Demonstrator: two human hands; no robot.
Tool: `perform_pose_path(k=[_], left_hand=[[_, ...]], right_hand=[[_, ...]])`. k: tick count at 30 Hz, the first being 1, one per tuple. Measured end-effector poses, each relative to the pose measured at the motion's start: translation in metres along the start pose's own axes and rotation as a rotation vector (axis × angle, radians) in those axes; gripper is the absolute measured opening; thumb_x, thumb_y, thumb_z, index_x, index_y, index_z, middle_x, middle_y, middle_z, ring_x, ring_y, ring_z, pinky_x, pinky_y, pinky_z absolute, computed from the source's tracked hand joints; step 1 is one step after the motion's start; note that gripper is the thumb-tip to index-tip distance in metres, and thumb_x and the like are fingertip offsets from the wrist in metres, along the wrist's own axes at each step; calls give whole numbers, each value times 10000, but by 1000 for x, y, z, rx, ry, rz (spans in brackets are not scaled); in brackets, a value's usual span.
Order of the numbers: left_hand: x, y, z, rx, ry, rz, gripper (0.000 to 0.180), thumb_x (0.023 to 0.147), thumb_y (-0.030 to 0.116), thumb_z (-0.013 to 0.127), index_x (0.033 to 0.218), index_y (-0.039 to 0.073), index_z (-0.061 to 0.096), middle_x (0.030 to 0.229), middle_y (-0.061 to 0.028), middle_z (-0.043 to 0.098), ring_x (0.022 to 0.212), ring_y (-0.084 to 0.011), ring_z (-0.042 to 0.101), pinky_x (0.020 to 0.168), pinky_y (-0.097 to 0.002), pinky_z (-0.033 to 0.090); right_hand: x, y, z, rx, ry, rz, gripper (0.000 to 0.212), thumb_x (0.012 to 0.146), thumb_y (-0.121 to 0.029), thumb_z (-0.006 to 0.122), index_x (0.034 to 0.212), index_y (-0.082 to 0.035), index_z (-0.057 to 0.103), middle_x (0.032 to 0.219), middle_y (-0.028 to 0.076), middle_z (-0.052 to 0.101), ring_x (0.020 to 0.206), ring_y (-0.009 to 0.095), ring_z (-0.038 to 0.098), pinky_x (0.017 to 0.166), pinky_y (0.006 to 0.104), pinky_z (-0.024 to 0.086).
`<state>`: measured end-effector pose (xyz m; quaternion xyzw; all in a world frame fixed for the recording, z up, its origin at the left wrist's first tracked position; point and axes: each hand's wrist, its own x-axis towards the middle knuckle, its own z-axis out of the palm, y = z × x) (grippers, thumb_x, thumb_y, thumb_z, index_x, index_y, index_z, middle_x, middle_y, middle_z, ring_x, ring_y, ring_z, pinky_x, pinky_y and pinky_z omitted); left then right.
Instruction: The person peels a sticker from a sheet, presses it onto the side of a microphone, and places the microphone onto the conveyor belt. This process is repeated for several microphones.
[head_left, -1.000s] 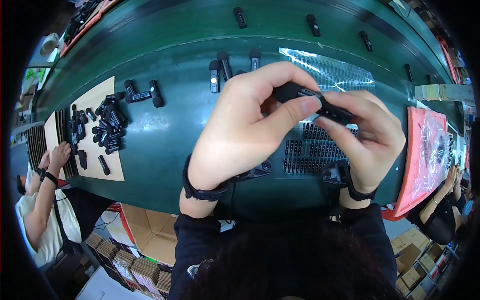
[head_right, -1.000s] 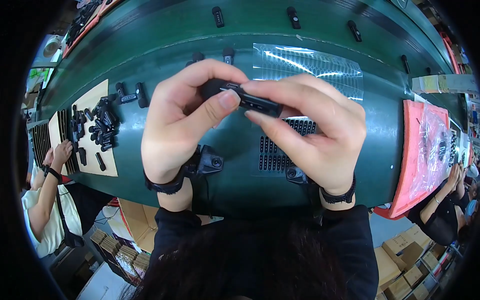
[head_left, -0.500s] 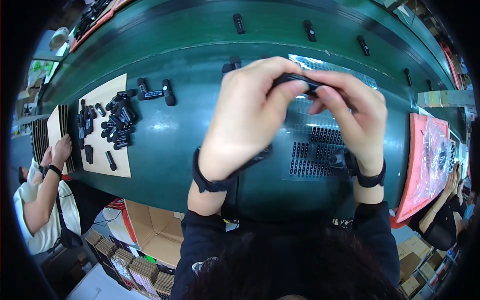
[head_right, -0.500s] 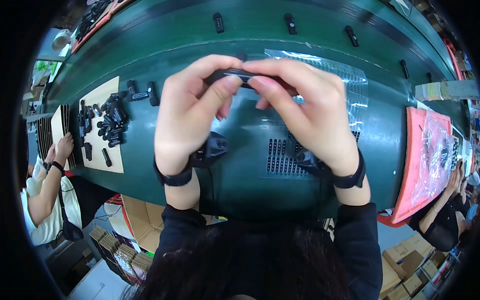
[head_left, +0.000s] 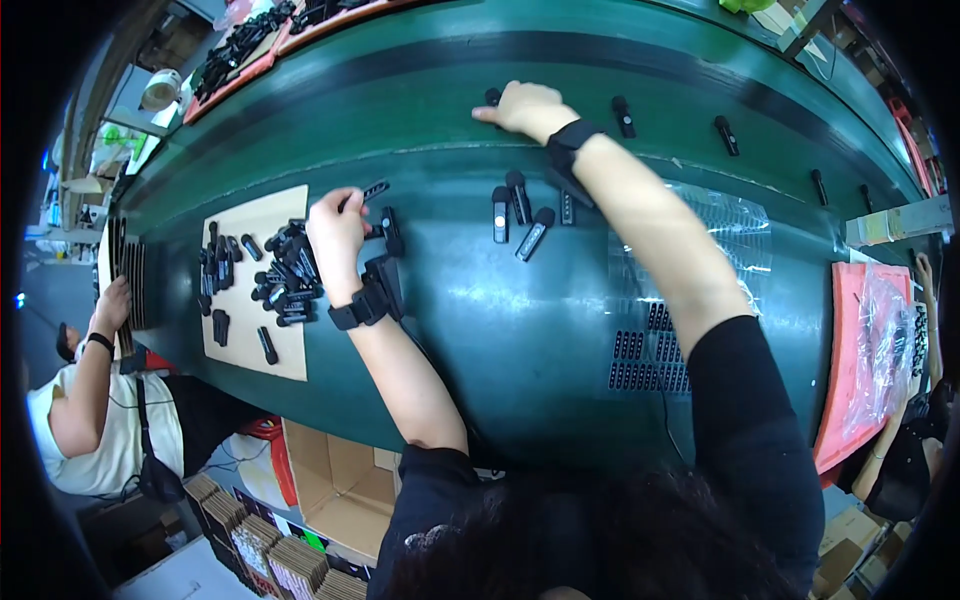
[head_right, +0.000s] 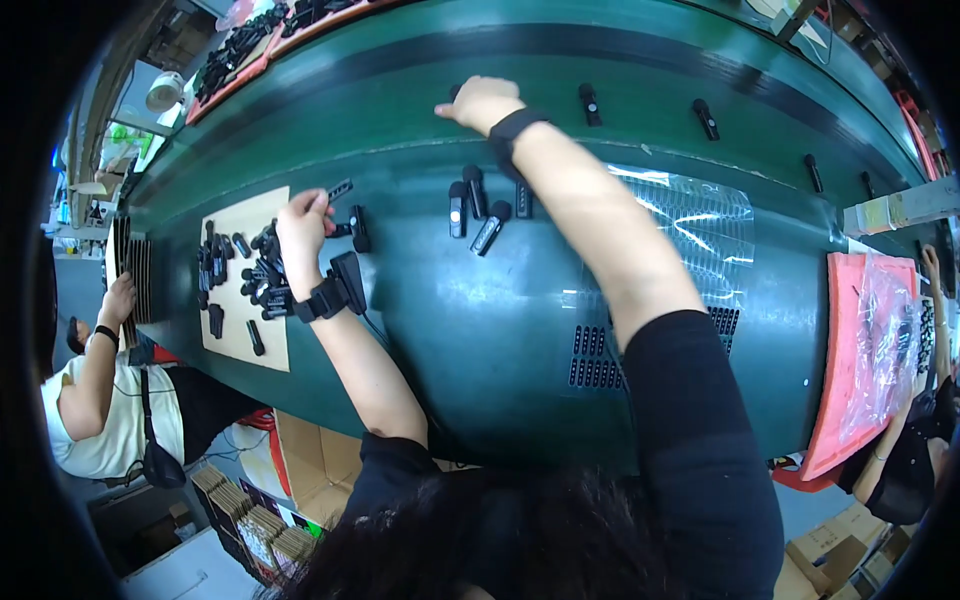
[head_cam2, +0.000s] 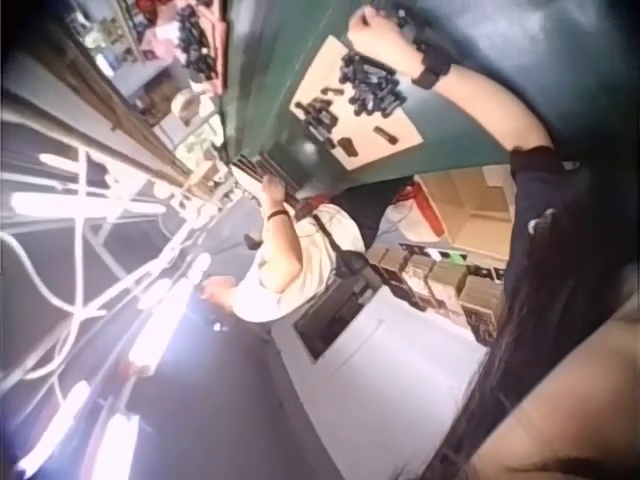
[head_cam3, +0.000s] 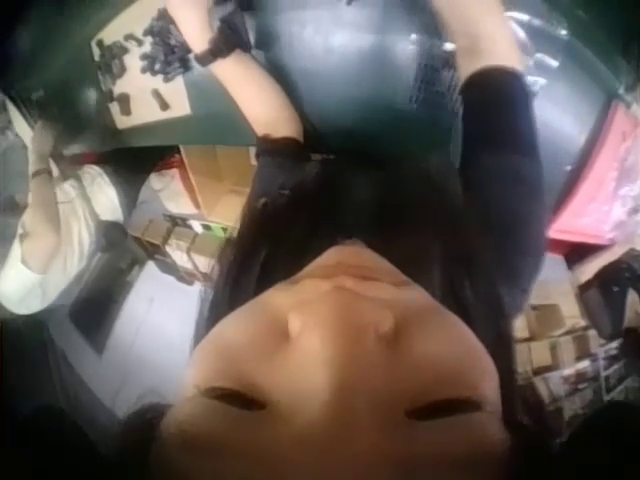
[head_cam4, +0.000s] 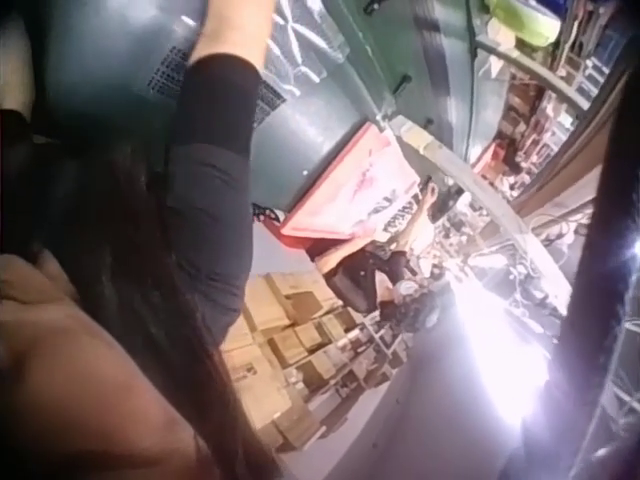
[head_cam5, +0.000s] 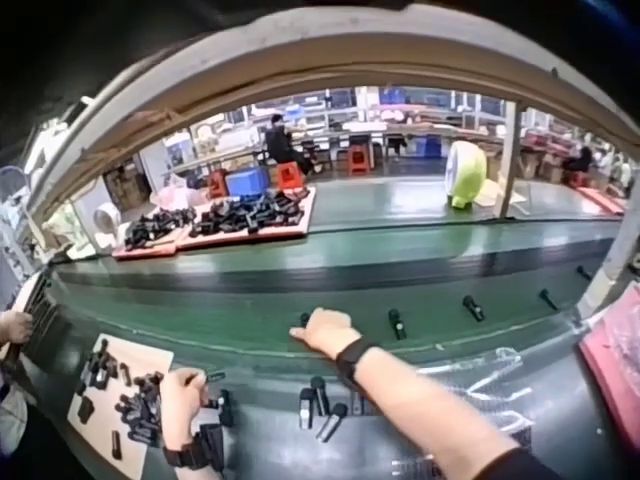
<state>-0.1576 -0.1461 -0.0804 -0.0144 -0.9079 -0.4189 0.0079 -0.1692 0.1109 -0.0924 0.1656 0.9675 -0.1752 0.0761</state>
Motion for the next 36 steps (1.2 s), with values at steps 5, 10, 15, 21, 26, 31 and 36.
perform_pose_path(k=[5,10,15,21,26,31,36], left_hand=[[13,-31,-2,128,-57,-62,214,773,183,567,895,15,620,664,-110,603,581,-191,579,564,-289,455],[12,-37,-12,315,-73,18,295,756,234,588,935,0,600,804,-165,611,788,-281,587,718,-329,448],[-22,36,7,87,6,479,224,771,159,566,944,20,596,908,-153,600,831,-289,581,723,-321,452],[-140,115,112,-31,-714,892,135,691,56,598,815,2,608,784,-138,597,737,-264,585,667,-311,463],[-188,100,165,-26,-809,934,69,656,26,578,712,-14,584,714,-162,564,706,-320,558,655,-362,459],[-200,104,176,4,-707,937,34,622,-3,551,656,3,551,678,-163,538,684,-307,554,638,-369,460],[-211,121,155,133,-633,1071,79,601,0,529,676,3,555,668,-152,541,676,-254,561,592,-334,476]], right_hand=[[11,1,-2,-14,149,-154,481,795,-435,501,988,5,516,860,166,602,866,269,584,695,345,476],[-57,30,-71,565,-105,-194,282,825,-273,537,890,-4,484,718,43,550,572,82,546,461,224,456],[-126,102,-52,499,-133,-222,211,840,-241,517,931,-51,502,753,8,519,527,58,436,464,198,408],[-163,157,1,535,-161,-87,179,843,-182,506,964,-50,504,756,10,501,655,77,443,604,218,396],[-169,158,6,612,-143,-150,172,841,-154,504,975,-46,497,754,7,491,711,85,423,653,223,377],[-168,163,8,635,-144,-204,171,843,-155,504,978,-50,494,755,5,487,699,84,421,647,224,379],[-167,167,10,620,-143,-215,176,845,-154,503,989,-53,494,763,-5,488,699,80,415,649,221,375]])
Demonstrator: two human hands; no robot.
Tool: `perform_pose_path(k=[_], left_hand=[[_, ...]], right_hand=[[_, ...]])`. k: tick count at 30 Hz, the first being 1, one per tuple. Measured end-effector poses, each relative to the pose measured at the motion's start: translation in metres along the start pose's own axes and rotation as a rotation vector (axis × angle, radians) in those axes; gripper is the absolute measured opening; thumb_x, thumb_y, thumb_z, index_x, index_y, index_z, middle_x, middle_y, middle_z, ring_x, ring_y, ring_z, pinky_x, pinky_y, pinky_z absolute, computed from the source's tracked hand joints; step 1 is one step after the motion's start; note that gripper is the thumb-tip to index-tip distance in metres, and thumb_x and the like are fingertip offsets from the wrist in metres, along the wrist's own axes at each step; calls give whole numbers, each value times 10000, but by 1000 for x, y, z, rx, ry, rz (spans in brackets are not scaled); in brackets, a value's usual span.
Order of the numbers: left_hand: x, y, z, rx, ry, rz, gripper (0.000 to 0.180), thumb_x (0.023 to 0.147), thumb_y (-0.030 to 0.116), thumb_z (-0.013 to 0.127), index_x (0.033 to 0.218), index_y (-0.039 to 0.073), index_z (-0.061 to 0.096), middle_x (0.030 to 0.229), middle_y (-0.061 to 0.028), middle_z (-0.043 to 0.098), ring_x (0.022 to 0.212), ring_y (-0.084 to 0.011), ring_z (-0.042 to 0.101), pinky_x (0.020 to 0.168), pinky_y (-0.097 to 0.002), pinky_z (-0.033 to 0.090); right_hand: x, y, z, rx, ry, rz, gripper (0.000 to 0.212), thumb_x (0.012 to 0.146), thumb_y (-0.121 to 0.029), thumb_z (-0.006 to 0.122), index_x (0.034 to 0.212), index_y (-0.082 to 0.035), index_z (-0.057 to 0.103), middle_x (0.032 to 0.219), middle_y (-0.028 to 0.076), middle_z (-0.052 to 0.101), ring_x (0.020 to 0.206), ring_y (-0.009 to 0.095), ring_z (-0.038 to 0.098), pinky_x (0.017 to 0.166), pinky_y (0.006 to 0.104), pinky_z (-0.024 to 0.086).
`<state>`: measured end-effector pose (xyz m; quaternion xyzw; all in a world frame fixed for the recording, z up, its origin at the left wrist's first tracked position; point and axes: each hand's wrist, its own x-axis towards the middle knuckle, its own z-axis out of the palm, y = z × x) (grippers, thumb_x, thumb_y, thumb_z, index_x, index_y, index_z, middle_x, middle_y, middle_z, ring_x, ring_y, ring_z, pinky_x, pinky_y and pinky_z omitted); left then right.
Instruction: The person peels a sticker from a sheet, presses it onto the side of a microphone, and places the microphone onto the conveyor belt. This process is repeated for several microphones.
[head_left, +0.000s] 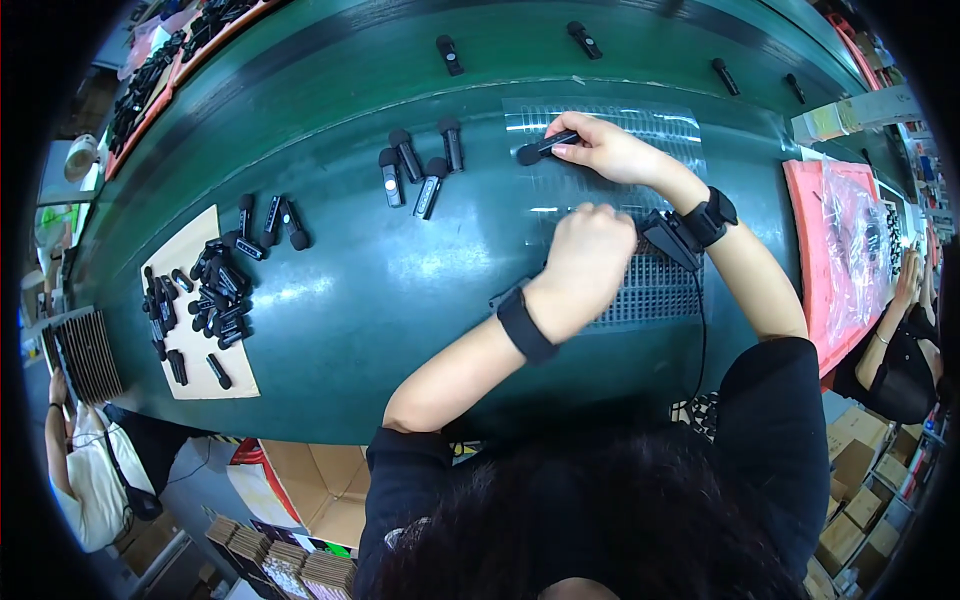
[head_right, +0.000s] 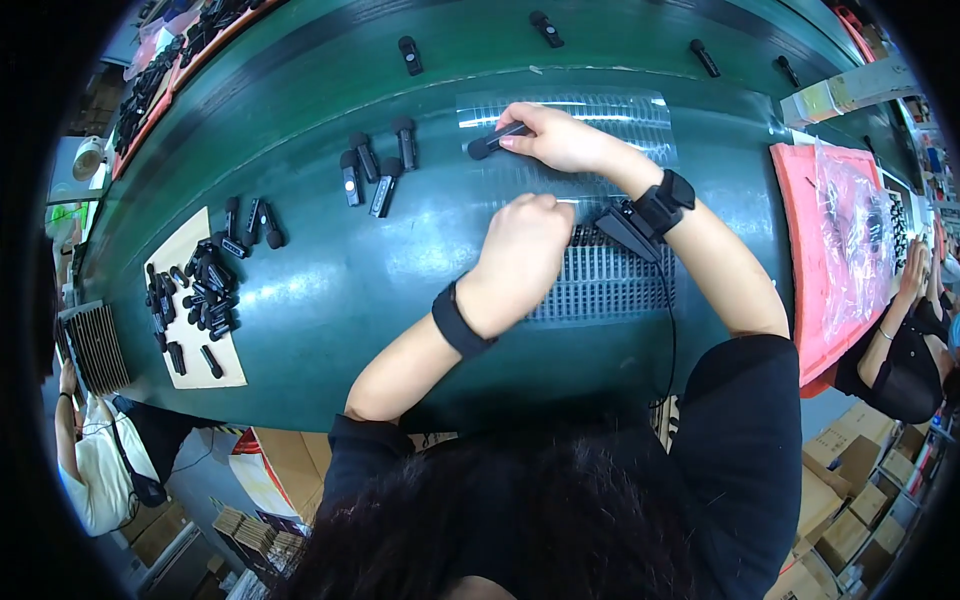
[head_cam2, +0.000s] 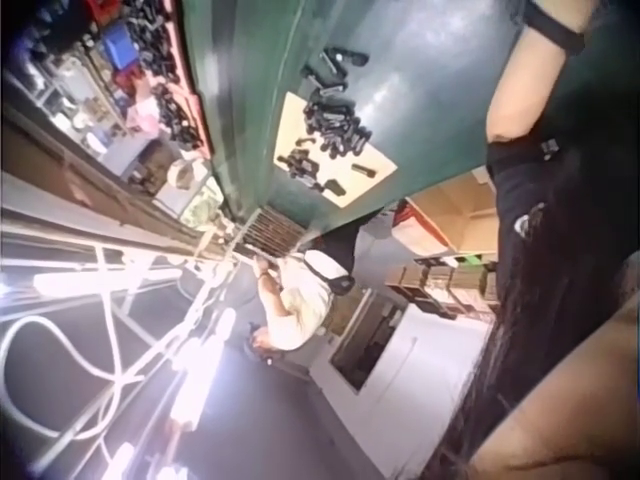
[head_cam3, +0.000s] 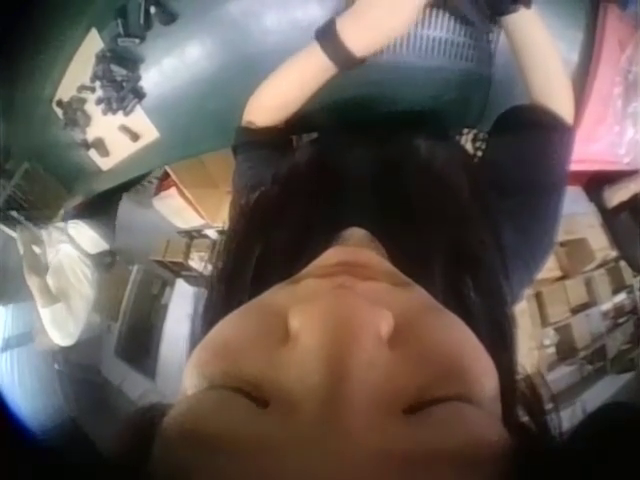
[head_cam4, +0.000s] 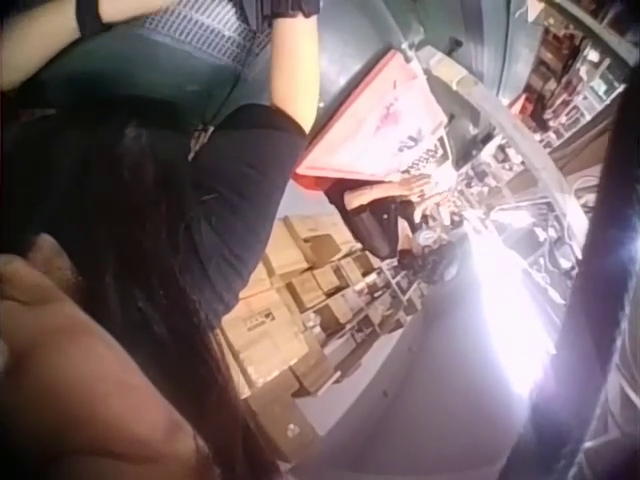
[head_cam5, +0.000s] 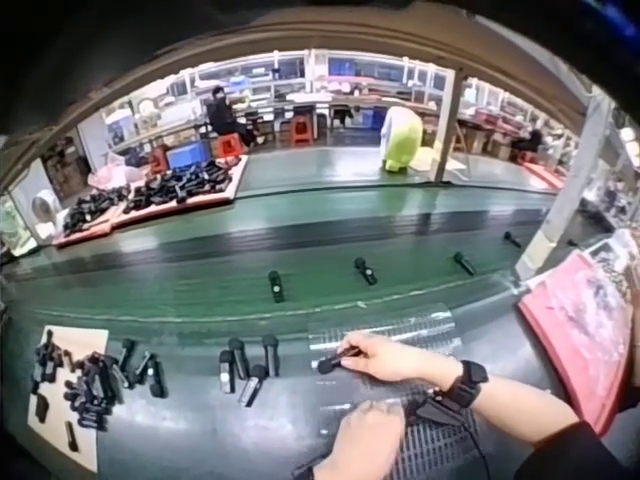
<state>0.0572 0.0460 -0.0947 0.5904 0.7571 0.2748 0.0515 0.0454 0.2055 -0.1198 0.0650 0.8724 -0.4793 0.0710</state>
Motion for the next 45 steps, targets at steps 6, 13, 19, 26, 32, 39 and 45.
perform_pose_path(k=[6,13,19,26,32,39,45], left_hand=[[-22,36,-75,-355,236,72,161,603,-32,607,750,21,566,712,-91,540,647,-233,536,553,-286,437],[-27,2,-130,-1068,537,-220,596,613,-126,619,1147,-9,382,881,-109,520,670,-137,547,588,-207,429],[-31,-2,-140,-1350,571,-280,736,617,-149,584,1259,-9,252,807,-93,516,652,-122,538,563,-176,406],[-29,-5,-141,-1301,517,-341,788,607,-133,543,1299,-42,179,603,-33,513,569,-91,505,535,-163,378],[-23,-4,-135,-1312,527,-394,768,602,-129,522,1289,-67,185,594,-33,520,529,-83,490,534,-164,375],[-20,-2,-131,-1366,546,-409,741,613,-134,522,1281,-73,206,603,-31,524,542,-77,492,552,-159,379],[-22,-5,-127,-1396,543,-396,714,628,-140,524,1274,-73,227,618,-30,531,575,-77,508,578,-155,391]], right_hand=[[-5,-10,-13,90,-81,8,210,827,-128,532,1013,-35,509,802,-17,506,680,64,430,625,201,385],[-52,-93,4,185,356,-196,278,713,-7,632,977,19,549,885,40,594,680,84,546,575,181,424],[-63,-135,14,-36,529,-550,277,629,30,667,895,-25,615,712,63,592,567,109,549,499,199,438],[-70,-142,13,-64,542,-599,320,572,63,639,887,12,611,731,95,601,594,150,567,526,221,443],[-78,-146,12,-212,525,-551,353,544,69,633,895,57,600,750,129,606,637,181,574,568,229,429],[-78,-145,12,-245,553,-610,355,553,83,638,906,78,593,731,140,596,625,171,569,556,224,427],[-79,-147,15,-230,560,-592,358,544,102,632,899,85,589,729,152,594,615,173,567,546,224,427]])
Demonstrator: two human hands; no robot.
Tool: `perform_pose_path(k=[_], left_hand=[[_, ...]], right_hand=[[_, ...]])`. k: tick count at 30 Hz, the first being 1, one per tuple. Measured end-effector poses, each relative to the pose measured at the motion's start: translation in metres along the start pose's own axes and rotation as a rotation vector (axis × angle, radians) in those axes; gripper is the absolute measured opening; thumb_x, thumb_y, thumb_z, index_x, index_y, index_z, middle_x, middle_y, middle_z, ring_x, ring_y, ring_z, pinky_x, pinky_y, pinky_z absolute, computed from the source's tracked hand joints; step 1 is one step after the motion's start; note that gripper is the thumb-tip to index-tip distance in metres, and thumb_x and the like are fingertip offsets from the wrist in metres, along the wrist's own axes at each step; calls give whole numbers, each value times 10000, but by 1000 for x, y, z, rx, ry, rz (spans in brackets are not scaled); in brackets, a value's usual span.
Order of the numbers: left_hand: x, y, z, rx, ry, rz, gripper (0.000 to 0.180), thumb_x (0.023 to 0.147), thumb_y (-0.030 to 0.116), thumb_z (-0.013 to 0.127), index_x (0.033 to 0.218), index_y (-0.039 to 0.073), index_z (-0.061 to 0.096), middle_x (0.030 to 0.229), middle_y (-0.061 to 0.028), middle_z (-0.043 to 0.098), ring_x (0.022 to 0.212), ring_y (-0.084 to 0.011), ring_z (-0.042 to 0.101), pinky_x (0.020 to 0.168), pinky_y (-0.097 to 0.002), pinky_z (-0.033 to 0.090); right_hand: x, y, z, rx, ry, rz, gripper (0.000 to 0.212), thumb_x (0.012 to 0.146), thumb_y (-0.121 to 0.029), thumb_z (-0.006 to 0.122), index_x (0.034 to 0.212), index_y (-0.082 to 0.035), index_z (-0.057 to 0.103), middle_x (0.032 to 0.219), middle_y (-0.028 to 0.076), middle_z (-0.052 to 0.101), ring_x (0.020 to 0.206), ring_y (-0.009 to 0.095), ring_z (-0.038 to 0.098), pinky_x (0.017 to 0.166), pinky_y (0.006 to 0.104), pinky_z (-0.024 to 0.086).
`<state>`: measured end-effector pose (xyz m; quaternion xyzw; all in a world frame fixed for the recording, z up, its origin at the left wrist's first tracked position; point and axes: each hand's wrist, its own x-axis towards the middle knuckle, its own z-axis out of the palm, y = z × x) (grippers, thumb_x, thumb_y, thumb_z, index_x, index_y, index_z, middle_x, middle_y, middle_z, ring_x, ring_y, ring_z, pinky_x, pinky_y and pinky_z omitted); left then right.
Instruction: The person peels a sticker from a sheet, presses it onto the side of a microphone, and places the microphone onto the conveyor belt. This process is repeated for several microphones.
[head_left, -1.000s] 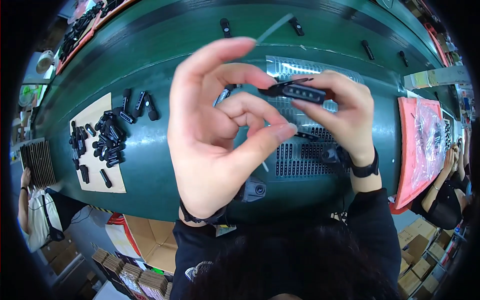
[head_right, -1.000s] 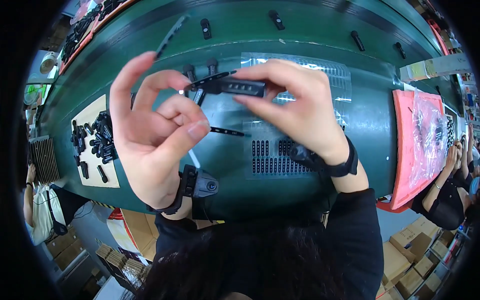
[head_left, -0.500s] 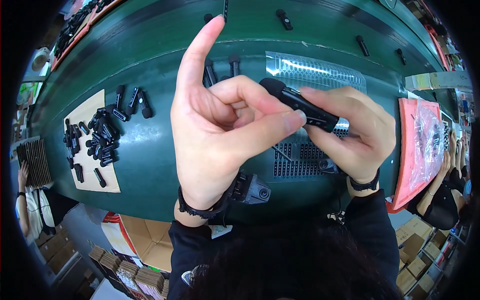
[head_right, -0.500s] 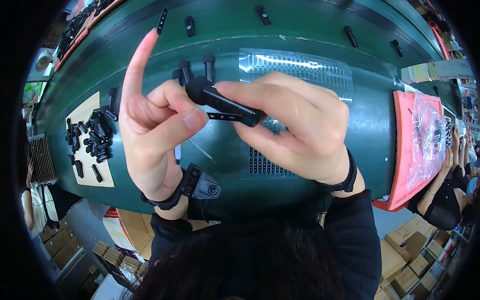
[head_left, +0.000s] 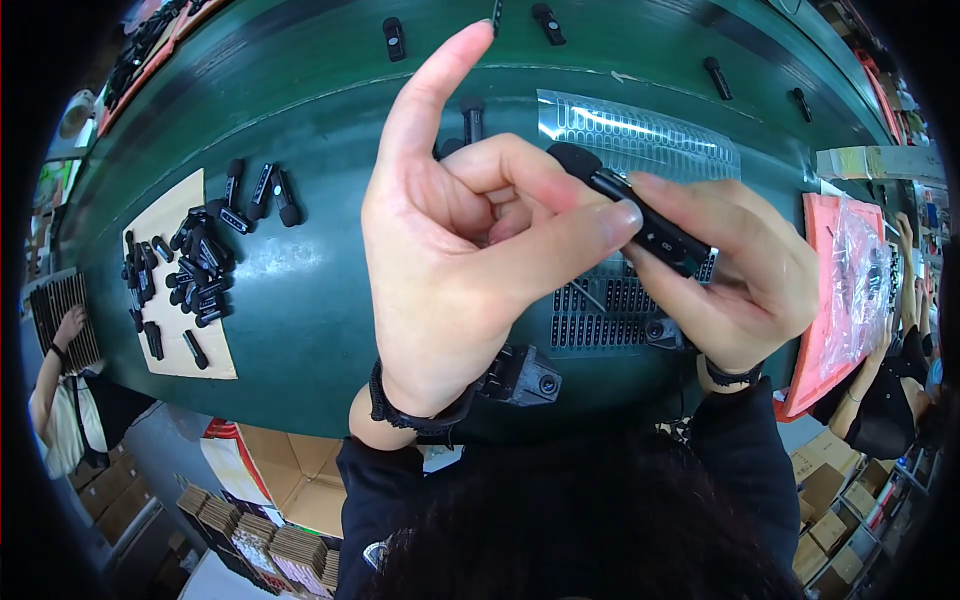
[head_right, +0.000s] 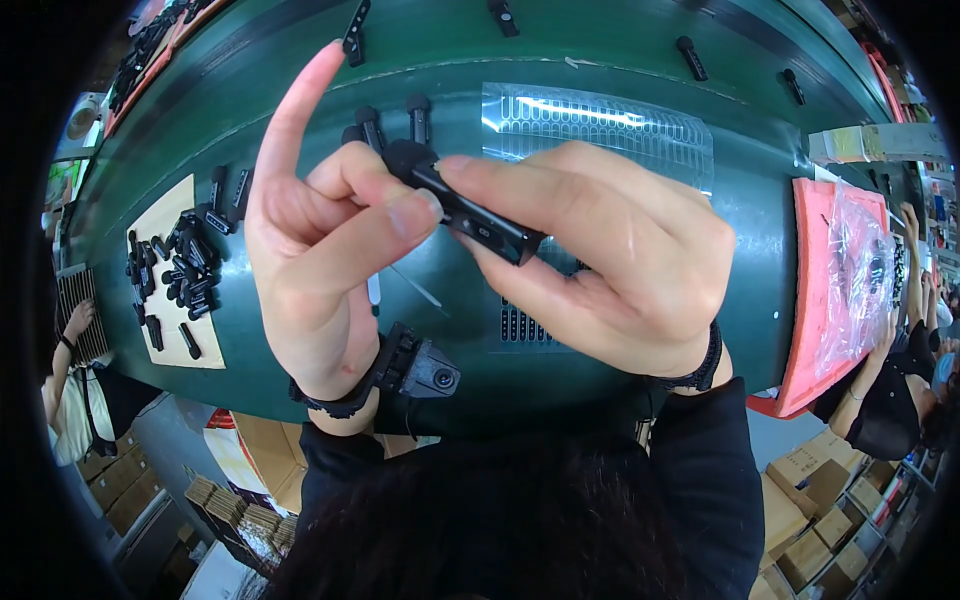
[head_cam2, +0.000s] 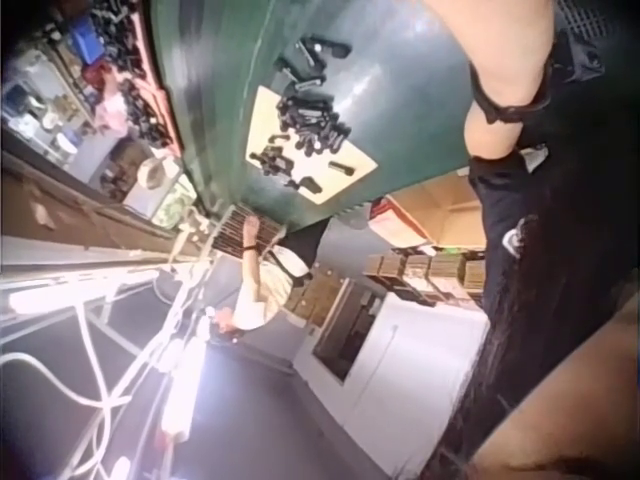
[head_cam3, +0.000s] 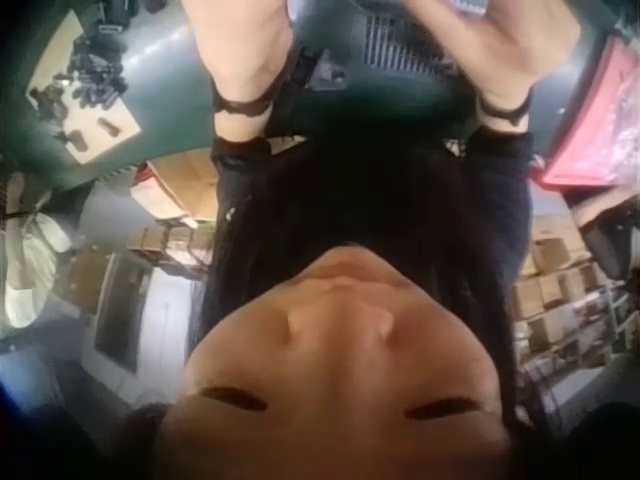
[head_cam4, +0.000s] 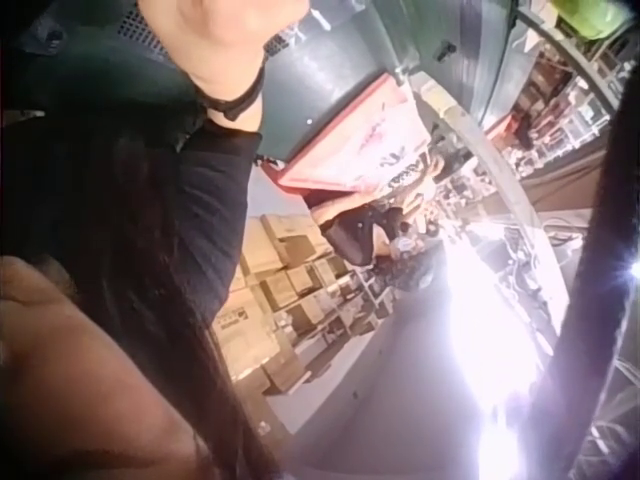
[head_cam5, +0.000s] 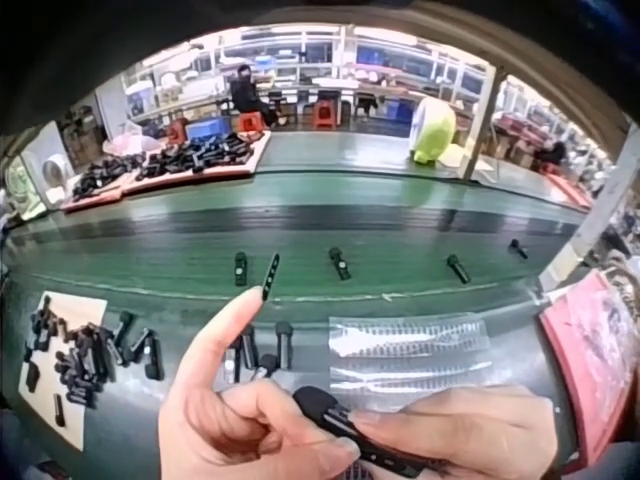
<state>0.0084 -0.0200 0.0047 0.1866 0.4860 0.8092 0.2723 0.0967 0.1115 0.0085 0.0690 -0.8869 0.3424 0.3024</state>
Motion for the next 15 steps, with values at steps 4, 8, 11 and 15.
perform_pose_path(k=[4,8,11,15], left_hand=[[-1,-1,-2,10,-14,9,705,632,-140,529,1270,-73,235,630,-36,543,598,-82,527,607,-155,406],[-3,-2,-3,19,-40,51,708,626,-143,533,1267,-74,241,643,-44,554,614,-86,540,627,-158,418],[-6,3,1,64,-25,45,709,626,-140,542,1265,-75,242,648,-47,559,617,-88,544,634,-160,422],[-8,7,6,208,20,38,703,644,-122,559,1267,-67,239,666,-50,563,620,-89,542,639,-164,422]], right_hand=[[-1,0,3,3,20,-33,361,534,108,629,892,89,585,730,163,592,615,179,567,547,226,430],[-3,-2,3,0,42,-21,365,525,112,625,887,91,582,731,171,591,617,186,568,555,229,435],[-1,-2,1,-11,25,-57,365,521,115,622,883,93,581,731,173,590,620,186,571,563,231,440],[-2,-1,0,-8,41,-64,349,528,111,633,873,89,583,734,174,591,625,189,572,571,238,443]])
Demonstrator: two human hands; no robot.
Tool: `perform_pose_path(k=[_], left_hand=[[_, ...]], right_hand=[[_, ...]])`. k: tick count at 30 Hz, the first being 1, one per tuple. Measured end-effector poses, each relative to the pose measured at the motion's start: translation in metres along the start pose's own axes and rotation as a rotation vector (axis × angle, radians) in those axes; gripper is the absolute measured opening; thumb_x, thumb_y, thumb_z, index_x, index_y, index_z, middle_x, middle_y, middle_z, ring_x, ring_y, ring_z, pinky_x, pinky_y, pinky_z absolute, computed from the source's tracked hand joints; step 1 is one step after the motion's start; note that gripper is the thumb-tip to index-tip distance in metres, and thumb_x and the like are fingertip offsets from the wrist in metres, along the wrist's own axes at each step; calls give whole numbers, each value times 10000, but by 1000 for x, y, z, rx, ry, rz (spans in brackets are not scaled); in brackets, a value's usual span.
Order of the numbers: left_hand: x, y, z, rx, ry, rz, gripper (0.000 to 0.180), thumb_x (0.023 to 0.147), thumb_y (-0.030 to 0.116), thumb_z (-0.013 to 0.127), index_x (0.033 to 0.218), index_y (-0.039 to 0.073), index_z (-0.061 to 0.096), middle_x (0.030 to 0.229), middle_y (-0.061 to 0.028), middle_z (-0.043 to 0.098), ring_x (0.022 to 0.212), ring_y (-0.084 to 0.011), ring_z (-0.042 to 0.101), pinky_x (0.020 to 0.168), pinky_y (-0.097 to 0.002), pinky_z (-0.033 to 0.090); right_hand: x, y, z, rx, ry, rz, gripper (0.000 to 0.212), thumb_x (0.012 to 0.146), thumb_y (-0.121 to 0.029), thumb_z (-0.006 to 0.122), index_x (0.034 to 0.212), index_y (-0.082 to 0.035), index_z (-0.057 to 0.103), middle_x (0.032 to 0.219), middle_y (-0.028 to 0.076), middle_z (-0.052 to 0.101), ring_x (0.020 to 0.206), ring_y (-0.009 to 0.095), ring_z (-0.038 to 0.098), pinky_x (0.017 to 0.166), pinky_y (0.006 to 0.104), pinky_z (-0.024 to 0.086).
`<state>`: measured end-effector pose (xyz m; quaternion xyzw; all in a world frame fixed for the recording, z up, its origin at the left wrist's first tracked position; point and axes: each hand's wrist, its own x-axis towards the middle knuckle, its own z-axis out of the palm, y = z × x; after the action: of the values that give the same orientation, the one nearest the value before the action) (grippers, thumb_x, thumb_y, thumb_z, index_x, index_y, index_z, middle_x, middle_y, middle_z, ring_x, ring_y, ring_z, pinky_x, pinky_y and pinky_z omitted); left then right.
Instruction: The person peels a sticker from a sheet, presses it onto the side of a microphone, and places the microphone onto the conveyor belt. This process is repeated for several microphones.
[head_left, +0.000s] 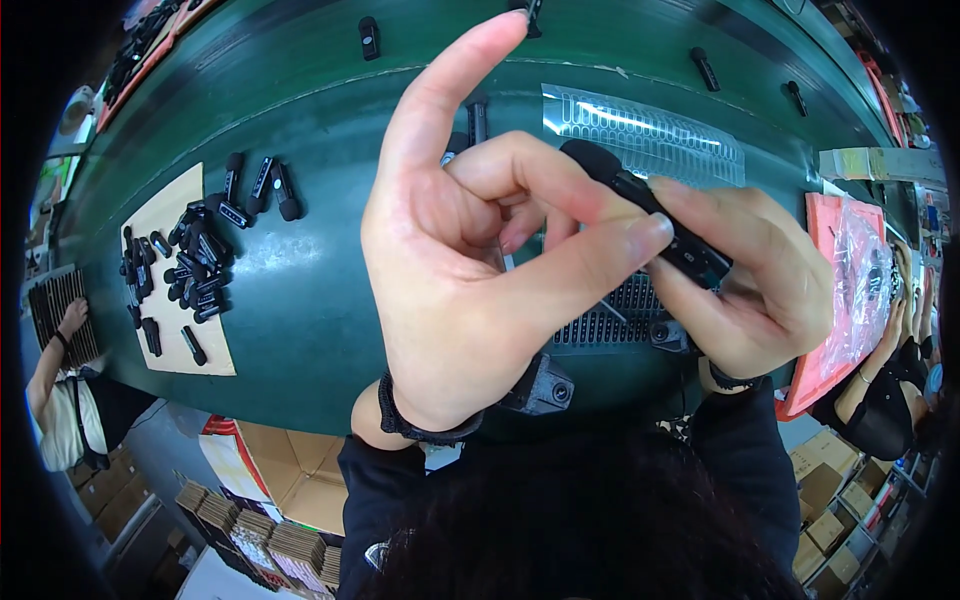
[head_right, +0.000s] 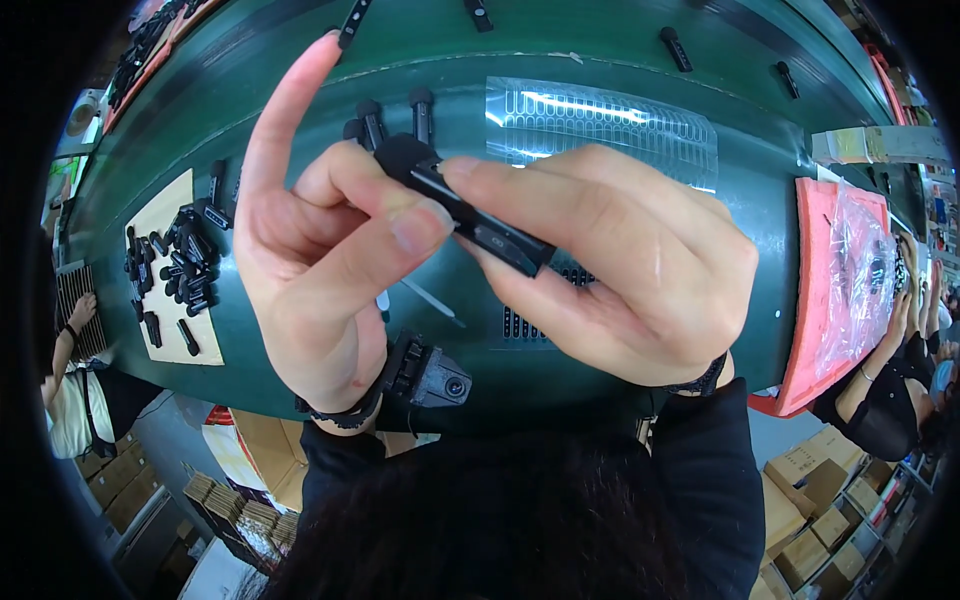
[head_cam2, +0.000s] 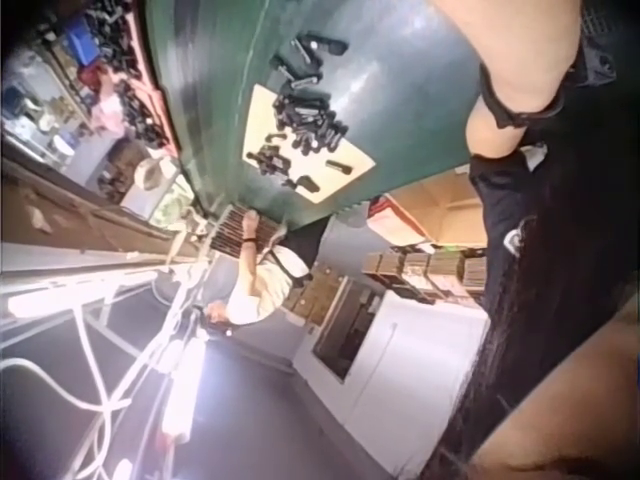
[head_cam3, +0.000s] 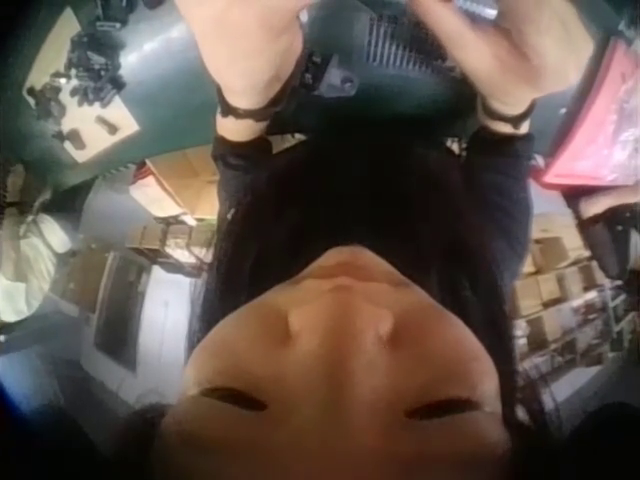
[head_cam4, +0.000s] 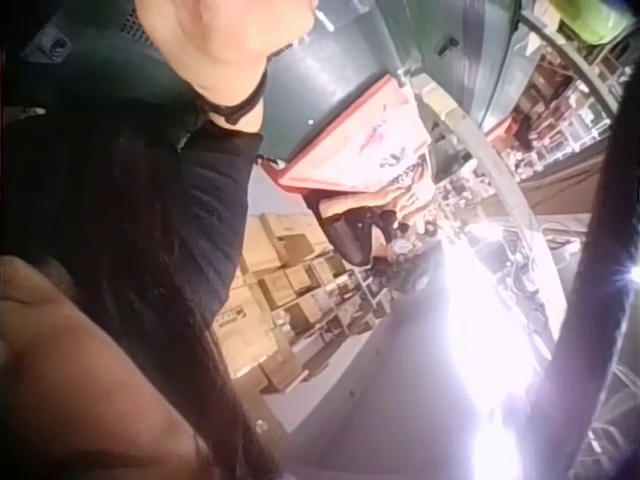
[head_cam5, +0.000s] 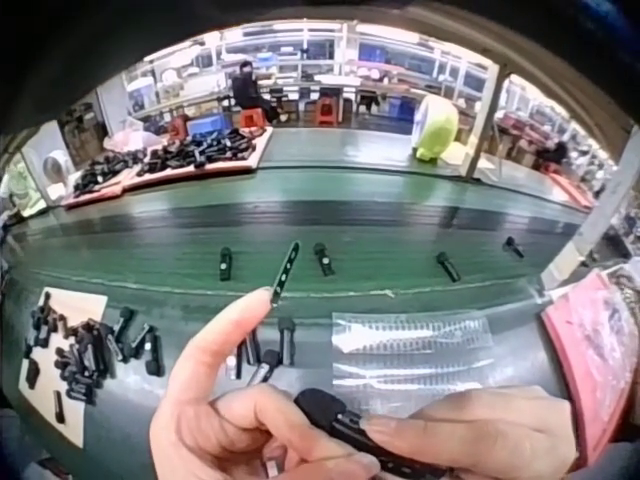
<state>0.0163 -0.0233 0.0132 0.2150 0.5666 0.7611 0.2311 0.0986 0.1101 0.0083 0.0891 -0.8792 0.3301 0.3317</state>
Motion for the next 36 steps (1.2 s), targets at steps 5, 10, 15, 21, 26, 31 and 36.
perform_pose_path(k=[5,10,15,21,26,31,36], left_hand=[[-1,-4,-3,313,-1,214,676,708,-80,575,1285,-17,228,743,-51,568,659,-88,530,636,-170,408],[21,-19,-18,14,-213,-44,668,729,-65,579,1289,29,227,789,-39,553,695,-72,498,605,-163,381],[20,-23,-18,-84,-196,0,620,735,-58,572,1260,32,254,789,-28,546,691,-55,475,581,-153,359],[24,-30,-35,653,176,500,491,760,-36,558,1180,39,316,787,-18,552,645,-29,445,541,-141,339],[48,-20,-90,595,388,316,436,723,3,596,1096,42,375,668,-81,567,561,-159,528,534,-245,433],[40,-4,-189,990,797,76,449,692,137,670,1070,58,442,669,-81,585,555,-158,532,552,-261,441],[38,-16,-230,1247,918,33,479,672,179,689,1076,54,463,694,-85,584,584,-178,530,589,-277,435]], right_hand=[[2,-2,5,-10,7,38,334,541,103,647,868,81,585,743,166,594,639,191,575,576,242,445],[4,8,-1,78,5,85,323,569,91,656,883,74,584,759,146,597,662,179,578,582,228,445],[10,9,13,211,-21,232,262,642,54,630,901,18,604,716,104,594,624,164,579,545,234,451],[37,12,44,111,-87,209,201,739,20,565,937,19,594,727,71,579,652,125,572,585,200,446],[89,40,99,294,-362,302,204,795,-78,547,987,-25,590,724,71,579,636,105,561,573,195,440],[156,87,213,-78,-624,329,505,786,-437,528,1035,4,524,847,153,603,802,220,584,706,297,453],[177,106,279,-233,-562,687,564,780,-462,519,1058,27,481,919,194,590,911,278,571,756,349,453]])
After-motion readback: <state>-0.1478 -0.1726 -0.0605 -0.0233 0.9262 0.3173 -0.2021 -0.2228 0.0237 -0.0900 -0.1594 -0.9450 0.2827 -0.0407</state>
